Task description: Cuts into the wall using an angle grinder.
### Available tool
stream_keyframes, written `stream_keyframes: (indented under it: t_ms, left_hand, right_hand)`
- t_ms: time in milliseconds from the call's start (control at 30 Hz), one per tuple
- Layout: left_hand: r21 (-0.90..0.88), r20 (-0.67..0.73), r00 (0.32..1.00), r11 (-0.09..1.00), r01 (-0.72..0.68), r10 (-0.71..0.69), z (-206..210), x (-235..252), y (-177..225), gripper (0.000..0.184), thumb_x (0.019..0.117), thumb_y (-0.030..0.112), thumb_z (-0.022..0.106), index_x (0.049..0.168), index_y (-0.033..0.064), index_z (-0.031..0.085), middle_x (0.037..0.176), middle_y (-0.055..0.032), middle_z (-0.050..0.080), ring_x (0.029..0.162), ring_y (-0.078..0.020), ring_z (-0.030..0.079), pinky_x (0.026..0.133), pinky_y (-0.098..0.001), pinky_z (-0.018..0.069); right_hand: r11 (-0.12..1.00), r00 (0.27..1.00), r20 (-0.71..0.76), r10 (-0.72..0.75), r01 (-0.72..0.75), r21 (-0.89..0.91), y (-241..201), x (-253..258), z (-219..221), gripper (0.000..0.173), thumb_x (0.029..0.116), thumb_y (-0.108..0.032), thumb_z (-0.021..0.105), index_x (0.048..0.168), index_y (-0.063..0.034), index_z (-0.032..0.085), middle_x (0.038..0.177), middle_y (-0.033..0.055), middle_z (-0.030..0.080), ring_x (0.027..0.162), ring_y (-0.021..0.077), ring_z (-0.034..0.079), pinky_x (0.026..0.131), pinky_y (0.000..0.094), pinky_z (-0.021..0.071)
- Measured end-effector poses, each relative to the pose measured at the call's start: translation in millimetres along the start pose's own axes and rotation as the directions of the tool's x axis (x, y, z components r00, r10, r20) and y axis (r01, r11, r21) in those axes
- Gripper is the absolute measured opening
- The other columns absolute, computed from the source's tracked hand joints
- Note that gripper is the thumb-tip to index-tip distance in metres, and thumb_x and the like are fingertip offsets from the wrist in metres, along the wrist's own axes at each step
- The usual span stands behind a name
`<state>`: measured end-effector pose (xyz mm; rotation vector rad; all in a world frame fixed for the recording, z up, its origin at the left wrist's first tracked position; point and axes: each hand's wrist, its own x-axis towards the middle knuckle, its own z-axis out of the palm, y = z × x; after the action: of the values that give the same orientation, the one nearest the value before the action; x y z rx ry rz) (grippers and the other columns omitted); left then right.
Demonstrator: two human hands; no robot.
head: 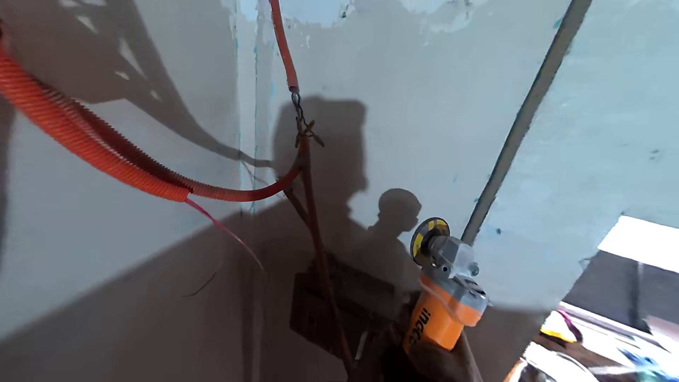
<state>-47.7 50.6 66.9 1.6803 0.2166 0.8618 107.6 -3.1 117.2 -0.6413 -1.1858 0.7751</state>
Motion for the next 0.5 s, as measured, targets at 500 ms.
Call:
stream_keyframes:
  t_ms: [500]
  left_hand:
    - [0.074, -0.258, 0.946, 0.98, -0.182, 0.195, 12.2, 22.7, 12.9, 0.043, 0.1033, 0.037, 0.058, 0.131, 0.0048, 0.065, 0.116, -0.0011, 0.072, 0.104, -0.0064, 0.068, 0.093, -0.0288, 0.0571]
  right_hand:
    - [0.972, 0.999, 0.05, 0.017, -0.028, 0.234, -54.3, 72.9, -26.6, 0.064, 0.0748, -0.009, 0.081, 0.13, 0.0036, 0.051, 0.1, 0.0238, 0.068, 0.081, 0.0339, 0.072, 0.071, 0.0501, 0.0634]
